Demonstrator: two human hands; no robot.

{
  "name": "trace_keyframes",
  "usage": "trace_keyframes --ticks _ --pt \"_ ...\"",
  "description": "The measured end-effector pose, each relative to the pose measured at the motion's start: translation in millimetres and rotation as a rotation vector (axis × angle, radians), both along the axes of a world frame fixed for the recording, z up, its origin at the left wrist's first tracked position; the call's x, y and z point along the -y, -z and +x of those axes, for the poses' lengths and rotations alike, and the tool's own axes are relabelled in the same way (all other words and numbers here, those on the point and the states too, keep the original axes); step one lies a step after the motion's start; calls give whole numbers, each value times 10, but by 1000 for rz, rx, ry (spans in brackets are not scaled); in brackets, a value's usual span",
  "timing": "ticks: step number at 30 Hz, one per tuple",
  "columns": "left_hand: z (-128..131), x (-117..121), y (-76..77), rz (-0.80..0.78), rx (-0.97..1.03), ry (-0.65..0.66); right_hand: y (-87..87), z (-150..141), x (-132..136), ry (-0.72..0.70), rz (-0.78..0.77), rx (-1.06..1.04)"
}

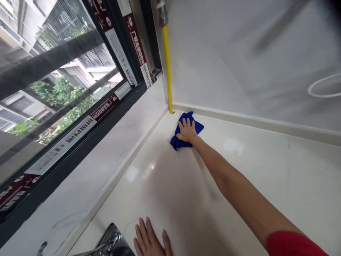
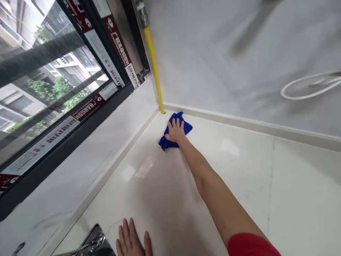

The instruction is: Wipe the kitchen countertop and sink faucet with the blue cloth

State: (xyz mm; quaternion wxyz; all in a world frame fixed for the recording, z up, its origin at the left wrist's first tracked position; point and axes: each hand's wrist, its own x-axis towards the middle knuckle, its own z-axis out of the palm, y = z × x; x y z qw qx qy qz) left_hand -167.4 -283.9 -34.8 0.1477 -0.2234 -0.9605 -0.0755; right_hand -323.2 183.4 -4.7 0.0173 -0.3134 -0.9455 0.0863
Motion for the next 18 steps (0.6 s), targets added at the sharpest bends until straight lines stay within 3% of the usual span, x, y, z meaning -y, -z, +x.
trace_keyframes --ticks 8,13,18 --pt "39 5 -70 -62 90 -38 22 -585 1142 -280 -45 -218" --pt "36 3 -47 -60 117 -49 30 -626 1823 -323 -104 -319" --pt "55 -11 -71 -26 112 -65 28 -480 2283 -401 -139 -387"
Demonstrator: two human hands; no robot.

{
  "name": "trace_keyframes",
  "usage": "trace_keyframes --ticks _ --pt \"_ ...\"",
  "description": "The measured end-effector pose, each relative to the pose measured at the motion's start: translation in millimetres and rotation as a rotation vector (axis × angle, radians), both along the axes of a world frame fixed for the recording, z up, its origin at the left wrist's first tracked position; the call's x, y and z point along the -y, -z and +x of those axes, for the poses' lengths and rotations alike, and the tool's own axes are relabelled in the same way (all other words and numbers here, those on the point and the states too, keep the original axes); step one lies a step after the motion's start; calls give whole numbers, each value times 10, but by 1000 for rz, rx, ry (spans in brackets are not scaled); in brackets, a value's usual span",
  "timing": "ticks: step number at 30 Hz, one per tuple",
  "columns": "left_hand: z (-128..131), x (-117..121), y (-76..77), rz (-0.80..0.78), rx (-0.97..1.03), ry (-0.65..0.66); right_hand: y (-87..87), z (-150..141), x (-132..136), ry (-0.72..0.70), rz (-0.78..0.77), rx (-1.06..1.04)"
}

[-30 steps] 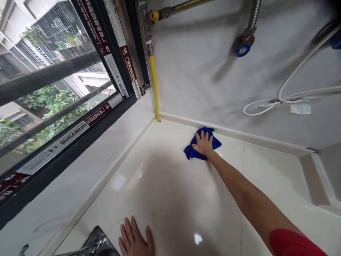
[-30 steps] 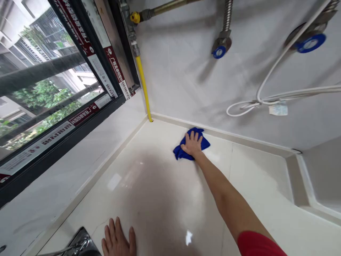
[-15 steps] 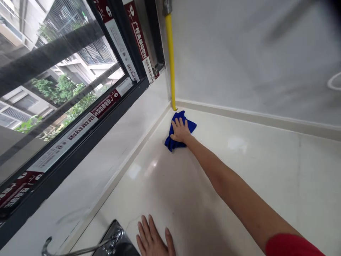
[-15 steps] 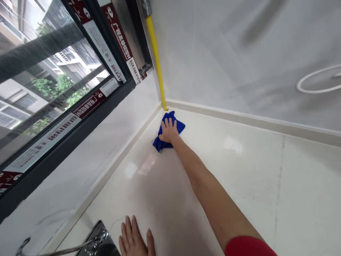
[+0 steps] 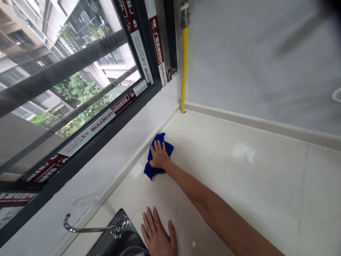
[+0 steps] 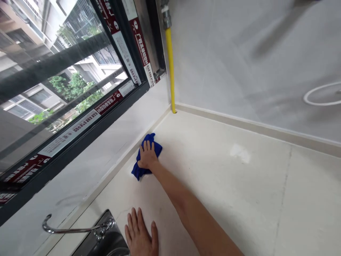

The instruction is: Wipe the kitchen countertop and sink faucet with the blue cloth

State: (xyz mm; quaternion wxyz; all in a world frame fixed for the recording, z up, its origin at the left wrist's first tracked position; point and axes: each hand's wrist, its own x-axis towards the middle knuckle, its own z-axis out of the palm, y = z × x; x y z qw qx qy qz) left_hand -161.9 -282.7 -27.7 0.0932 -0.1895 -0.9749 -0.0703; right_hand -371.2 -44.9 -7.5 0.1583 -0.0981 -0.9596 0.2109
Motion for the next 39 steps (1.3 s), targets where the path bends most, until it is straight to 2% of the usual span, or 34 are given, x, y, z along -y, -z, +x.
trace_keyframes --ticks 5,8,11,13,14,16,18,21,25,32,35,39 --pt "22 -4 -17 8 30 -16 81 185 206 -135 -196 -186" --pt "23 4 0 16 37 -23 106 184 311 -37 -274 -225" --pt "27 13 22 1 26 -26 49 106 539 93 -370 -322" --pt "31 18 31 -13 13 -25 -9 45 778 81 -430 -465" --pt "33 20 33 -20 9 -21 -32 17 913 27 -436 -529" --pt "34 24 36 -34 13 -14 -43 -35 1178 -169 -355 -572" --pt "33 29 41 -40 29 -17 0 -78 1386 -359 -197 -513" --pt "32 38 53 -24 52 -22 122 -106 1508 -443 -17 -407" --pt "38 44 46 5 62 -13 209 -92 1379 -475 64 -390" --pt "45 43 -8 70 86 -22 174 -216 988 -608 129 -476" --pt "42 45 -4 86 96 -34 186 -284 679 -655 130 -493" --pt "41 36 4 92 98 -40 185 -315 150 -607 127 -444"
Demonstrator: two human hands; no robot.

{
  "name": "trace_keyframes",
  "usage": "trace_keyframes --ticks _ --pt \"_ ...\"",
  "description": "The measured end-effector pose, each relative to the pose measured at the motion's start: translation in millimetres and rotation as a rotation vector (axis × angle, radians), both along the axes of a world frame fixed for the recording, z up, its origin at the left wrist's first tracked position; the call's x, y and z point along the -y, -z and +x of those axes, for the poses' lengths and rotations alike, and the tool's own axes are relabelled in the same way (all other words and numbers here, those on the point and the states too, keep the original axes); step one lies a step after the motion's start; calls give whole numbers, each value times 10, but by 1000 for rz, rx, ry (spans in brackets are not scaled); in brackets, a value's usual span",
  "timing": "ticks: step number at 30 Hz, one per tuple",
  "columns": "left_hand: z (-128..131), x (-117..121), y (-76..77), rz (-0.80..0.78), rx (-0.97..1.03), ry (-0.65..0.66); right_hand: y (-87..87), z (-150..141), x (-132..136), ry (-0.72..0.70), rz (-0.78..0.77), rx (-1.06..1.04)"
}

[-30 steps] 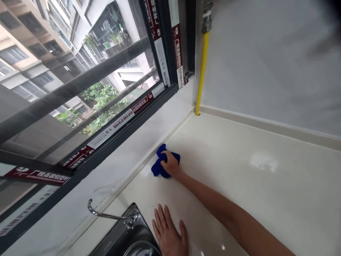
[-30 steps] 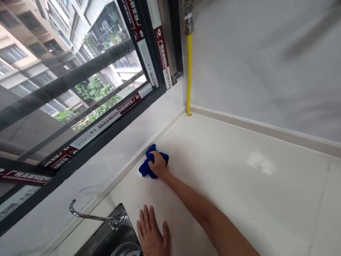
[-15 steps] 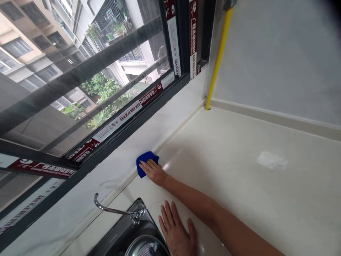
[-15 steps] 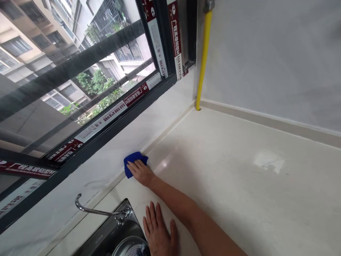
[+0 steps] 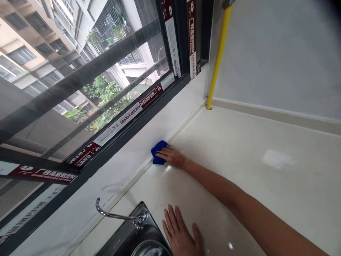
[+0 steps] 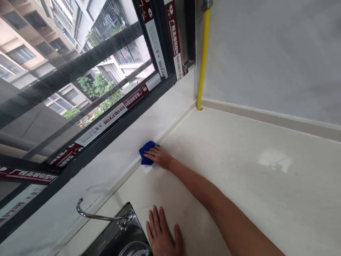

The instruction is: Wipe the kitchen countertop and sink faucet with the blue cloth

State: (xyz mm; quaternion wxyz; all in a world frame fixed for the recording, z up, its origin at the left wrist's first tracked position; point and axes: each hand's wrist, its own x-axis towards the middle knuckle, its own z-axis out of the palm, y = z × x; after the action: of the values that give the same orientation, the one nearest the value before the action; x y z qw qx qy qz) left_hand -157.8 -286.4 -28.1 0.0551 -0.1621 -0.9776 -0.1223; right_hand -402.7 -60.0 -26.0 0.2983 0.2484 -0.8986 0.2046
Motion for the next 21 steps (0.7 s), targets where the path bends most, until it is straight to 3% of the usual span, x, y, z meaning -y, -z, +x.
trace_keyframes --ticks 4,7,11,13,17,21 --pt "-6 -2 29 10 -9 -11 -33 -9 -470 91 18 96" --pt "-19 7 65 13 -14 -17 -52 -16 -749 254 2 178" --pt "-25 -3 65 10 -5 -15 -100 -35 -1075 558 -117 290" --pt "-21 -24 44 10 -13 -24 -141 -57 -1219 574 -191 310" --pt "-13 -61 26 20 -59 -34 -199 -151 -1383 484 -489 259" --pt "-16 -61 59 33 -106 -23 -227 -346 -1256 656 -851 132"
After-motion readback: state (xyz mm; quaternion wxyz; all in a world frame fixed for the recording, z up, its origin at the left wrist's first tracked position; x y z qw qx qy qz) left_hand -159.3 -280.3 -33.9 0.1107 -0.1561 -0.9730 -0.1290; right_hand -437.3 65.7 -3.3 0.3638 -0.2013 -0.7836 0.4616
